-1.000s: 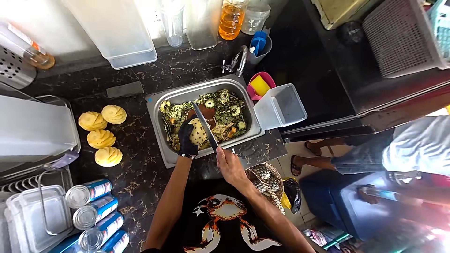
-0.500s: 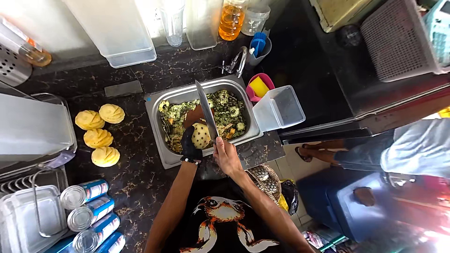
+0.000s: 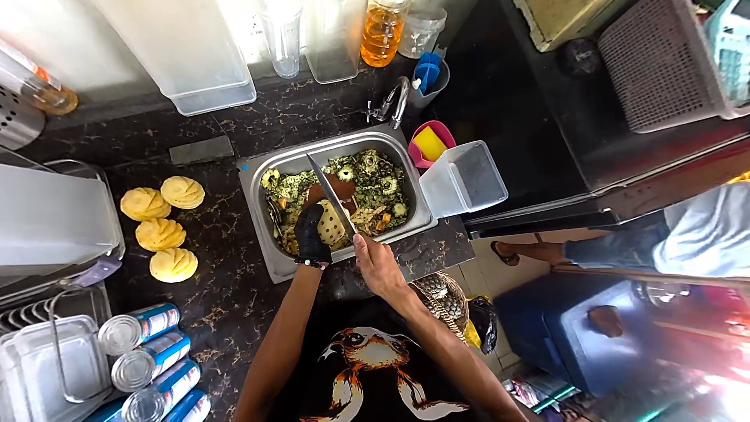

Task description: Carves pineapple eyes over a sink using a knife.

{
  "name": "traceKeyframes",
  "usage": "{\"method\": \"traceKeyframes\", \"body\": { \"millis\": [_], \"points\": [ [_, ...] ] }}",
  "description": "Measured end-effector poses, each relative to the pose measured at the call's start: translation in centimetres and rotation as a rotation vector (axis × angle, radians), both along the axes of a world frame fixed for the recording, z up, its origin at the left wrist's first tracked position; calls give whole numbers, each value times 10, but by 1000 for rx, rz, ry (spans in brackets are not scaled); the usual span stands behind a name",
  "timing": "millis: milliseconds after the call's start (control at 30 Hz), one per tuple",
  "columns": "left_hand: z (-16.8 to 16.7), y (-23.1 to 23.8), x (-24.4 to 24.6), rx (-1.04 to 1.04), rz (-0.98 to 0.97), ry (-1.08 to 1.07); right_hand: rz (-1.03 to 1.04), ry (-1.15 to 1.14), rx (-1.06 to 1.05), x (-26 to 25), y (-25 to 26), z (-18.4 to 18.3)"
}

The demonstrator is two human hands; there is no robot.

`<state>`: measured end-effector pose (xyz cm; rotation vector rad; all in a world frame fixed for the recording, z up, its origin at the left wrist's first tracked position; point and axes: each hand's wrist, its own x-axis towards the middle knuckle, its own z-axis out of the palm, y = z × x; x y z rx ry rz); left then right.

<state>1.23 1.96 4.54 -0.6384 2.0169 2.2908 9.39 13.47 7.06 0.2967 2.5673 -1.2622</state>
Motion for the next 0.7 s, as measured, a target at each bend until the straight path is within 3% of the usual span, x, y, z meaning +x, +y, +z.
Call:
{"method": "traceKeyframes", "body": {
  "millis": [33,100,400,567,700],
  "points": [
    [-32,-3,1,140,28,127,3,-3,15,0,0,1],
    [-49,-10,-4,293,30,105,8,-24,50,2,0,4],
    [-36,-9,-10,213,83,21,-27,-126,249,18,-14,0],
    [-52,-1,8,195,74,68,-30,-131,141,-18,-16,-8],
    [-50,-11,-6,413,204,-227,-117,104,5,-3,-3,-8]
  ]
}}
